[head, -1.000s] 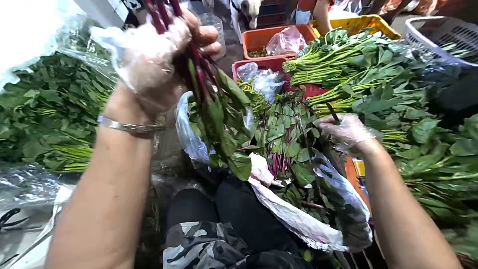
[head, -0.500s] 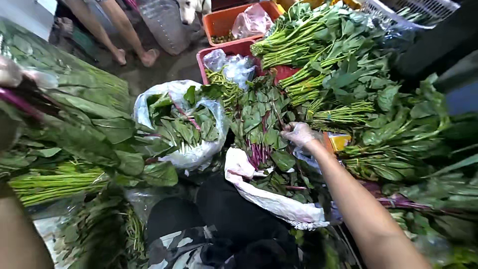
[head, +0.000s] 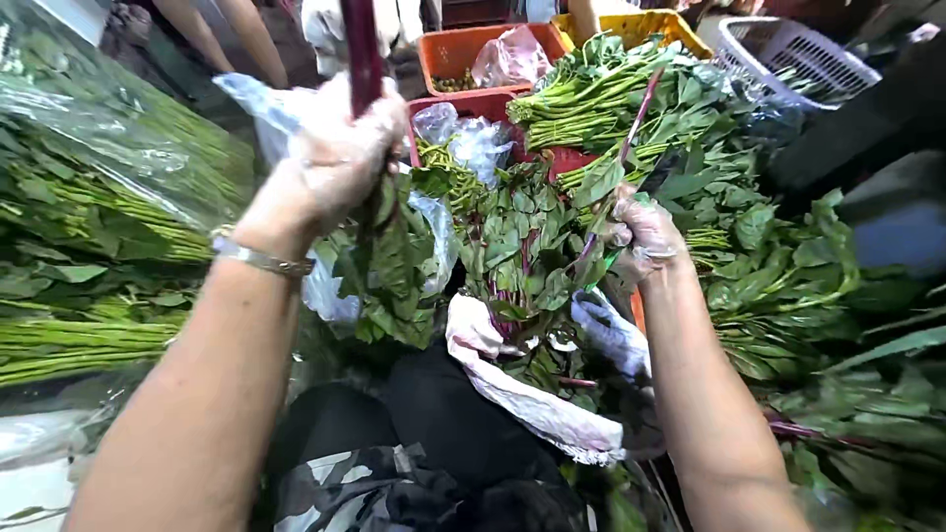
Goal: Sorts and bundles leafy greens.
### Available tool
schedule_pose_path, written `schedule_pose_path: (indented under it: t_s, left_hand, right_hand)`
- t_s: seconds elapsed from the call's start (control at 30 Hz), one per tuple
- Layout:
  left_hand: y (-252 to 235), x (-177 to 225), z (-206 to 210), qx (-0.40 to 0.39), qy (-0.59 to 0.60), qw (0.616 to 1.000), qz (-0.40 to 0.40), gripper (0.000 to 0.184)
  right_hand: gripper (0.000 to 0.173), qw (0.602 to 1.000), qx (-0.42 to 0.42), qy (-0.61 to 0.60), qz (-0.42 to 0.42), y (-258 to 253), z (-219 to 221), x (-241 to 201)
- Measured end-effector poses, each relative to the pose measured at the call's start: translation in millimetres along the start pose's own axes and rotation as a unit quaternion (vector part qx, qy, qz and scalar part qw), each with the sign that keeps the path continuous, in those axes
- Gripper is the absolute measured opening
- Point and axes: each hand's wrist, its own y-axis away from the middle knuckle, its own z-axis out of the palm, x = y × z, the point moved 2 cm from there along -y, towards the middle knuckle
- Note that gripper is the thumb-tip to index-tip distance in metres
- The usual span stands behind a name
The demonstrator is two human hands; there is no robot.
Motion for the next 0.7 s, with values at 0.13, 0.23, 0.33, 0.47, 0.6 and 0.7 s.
schedule_pose_path:
  t_s: [0.13, 0.23, 0.33, 0.47, 0.6, 0.7]
  left_hand:
    - [-3.2, 6.0, 30.7, -0.019, 0.001, 1.0, 0.025, 0.02]
    - [-6.2, -1.8, 53.8, -0.026, 0.026, 0.999, 0.022, 0.024]
    - [-6.9, -3.0, 68.1, -0.025, 0.024, 0.999, -0.015, 0.031]
    - [-2.8, -3.8, 64.8, 0.022, 0.017, 0.999, -0.022, 0.041]
    - [3.8, -12.8, 61.0, 0.022, 0.034, 0.999, -0.021, 0.045]
    - [9.6, -13.5, 53.4, 0.035, 0.036, 0.999, -0.008, 0.028]
  right_hand:
    - [0.011, 0.976, 0.079, 0.172, -0.112, 4.1, 38.7, 17.1]
    - [0.008, 0.939, 0.105, 0.262, -0.199, 9.9, 79.1, 37.0]
    - [0.011, 0.916, 0.091, 0.292, -0.261, 18.3, 114.4, 54.9]
    - [0.011, 0.862, 0.089, 0.322, -0.382, 23.3, 136.7, 68.3]
    - [0.009, 0.798, 0.083, 0.404, -0.439, 23.2, 150.9, 71.5]
    - [0.014, 0.793, -0.02, 0.422, -0.439, 21.5, 155.3, 65.6]
